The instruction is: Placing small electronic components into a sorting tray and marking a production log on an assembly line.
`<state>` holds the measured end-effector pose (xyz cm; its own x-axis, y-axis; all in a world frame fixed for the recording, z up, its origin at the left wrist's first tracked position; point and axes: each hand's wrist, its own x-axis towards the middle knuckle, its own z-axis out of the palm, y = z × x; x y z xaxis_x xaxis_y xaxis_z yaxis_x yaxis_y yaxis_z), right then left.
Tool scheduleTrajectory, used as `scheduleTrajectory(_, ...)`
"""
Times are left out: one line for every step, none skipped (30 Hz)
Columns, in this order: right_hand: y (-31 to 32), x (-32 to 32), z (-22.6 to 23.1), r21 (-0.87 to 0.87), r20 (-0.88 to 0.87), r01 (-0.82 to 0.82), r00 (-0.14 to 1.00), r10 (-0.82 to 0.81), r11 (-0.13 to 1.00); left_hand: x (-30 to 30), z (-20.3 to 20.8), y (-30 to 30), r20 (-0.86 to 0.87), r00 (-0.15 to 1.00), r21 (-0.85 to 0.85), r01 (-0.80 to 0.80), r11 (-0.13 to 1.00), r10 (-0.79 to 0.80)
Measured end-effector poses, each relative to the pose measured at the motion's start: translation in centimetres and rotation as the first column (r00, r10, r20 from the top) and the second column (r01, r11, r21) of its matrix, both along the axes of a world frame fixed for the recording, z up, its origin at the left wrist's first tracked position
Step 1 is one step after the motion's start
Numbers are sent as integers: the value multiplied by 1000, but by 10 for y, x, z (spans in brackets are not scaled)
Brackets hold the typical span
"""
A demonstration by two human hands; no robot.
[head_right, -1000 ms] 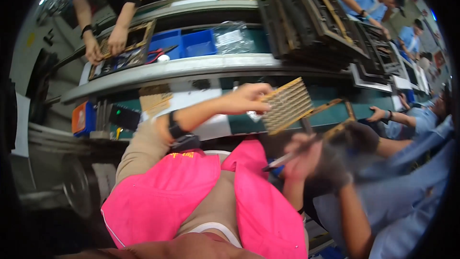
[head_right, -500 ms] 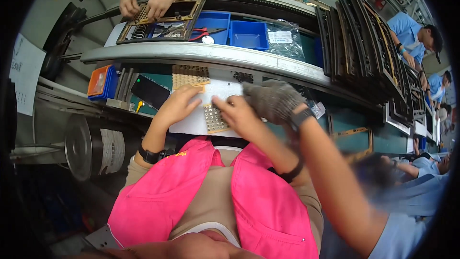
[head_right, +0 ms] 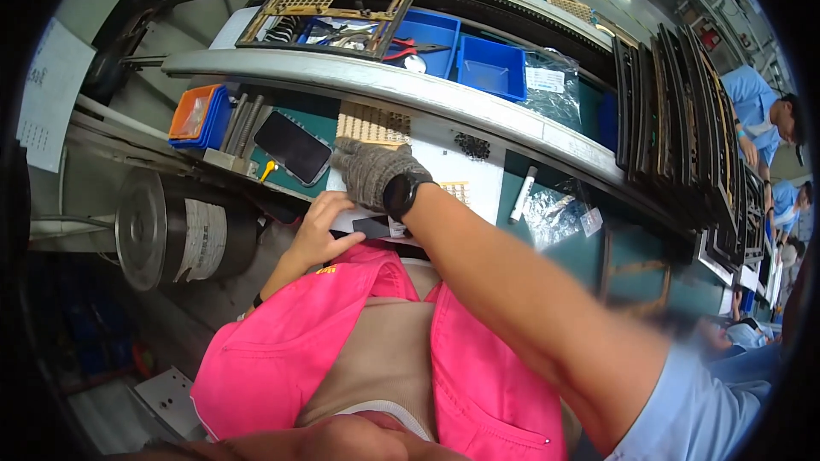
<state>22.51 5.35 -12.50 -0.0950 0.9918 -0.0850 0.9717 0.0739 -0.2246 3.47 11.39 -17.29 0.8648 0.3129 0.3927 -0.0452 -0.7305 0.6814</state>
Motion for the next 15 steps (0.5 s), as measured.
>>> scheduleTrajectory(3, 3, -13, 39, -27, 5, 1000, -4, 999, 4, 4, -4, -11, 999, 62, 43, 997, -43)
scheduleTrajectory(8, -1, -11, 81, -58, 4, 998, 0, 997, 6, 10, -7, -29, 997, 127, 80, 989, -77)
scheduleTrajectory(11, -3, -9, 124, -88, 6, 996, 5, 992, 7, 13, -10, -49, 993, 190, 119, 975, -111)
scheduleTrajectory(13, -4, -7, 128, -88, 2, 996, 10, 992, 7, 14, -12, -49, 993, 195, 114, 974, -107)
scheduleTrajectory(13, -3, -4, 84, 33, -106, 994, 103, 991, 8, 13, -14, -55, 993, 218, 112, 970, -103)
scheduleTrajectory(14, -2, -1, 28, 150, -205, 968, 199, 978, 7, 12, -16, -61, 993, 240, 111, 964, -99)
scheduleTrajectory(14, -1, 4, -40, 262, -290, 921, 290, 956, 8, 11, -16, -63, 993, 263, 113, 958, -100)
scheduleTrajectory(15, 0, 4, -36, 267, -287, 920, 286, 957, 8, 9, -16, -59, 993, 268, 115, 956, -102)
scheduleTrajectory(17, 2, 2, -14, 314, -345, 890, 332, 938, 8, 6, -17, -52, 992, 249, 122, 961, -112)
scheduleTrajectory(18, 3, 3, 5, 361, -402, 855, 373, 916, 8, 4, -17, -46, 991, 229, 130, 965, -123)
scheduleTrajectory(17, 4, 3, 19, 408, -456, 816, 409, 890, 8, 3, -18, -39, 990, 209, 140, 968, -135)
scheduleTrajectory(16, 3, 8, 16, 411, -455, 815, 409, 891, 9, 3, -18, -35, 990, 208, 141, 968, -137)
scheduleTrajectory(13, 3, 12, -37, 406, -410, 827, 389, 911, 11, 3, -19, -29, 988, 192, 152, 970, -149)
scheduleTrajectory(10, 4, 16, -90, 403, -360, 840, 365, 928, 14, 3, -19, -23, 986, 175, 167, 970, -166)
scheduleTrajectory(12, 1, 22, -143, 397, -330, 845, 359, 933, 12, 3, -19, -20, 987, 157, 161, 974, -160)
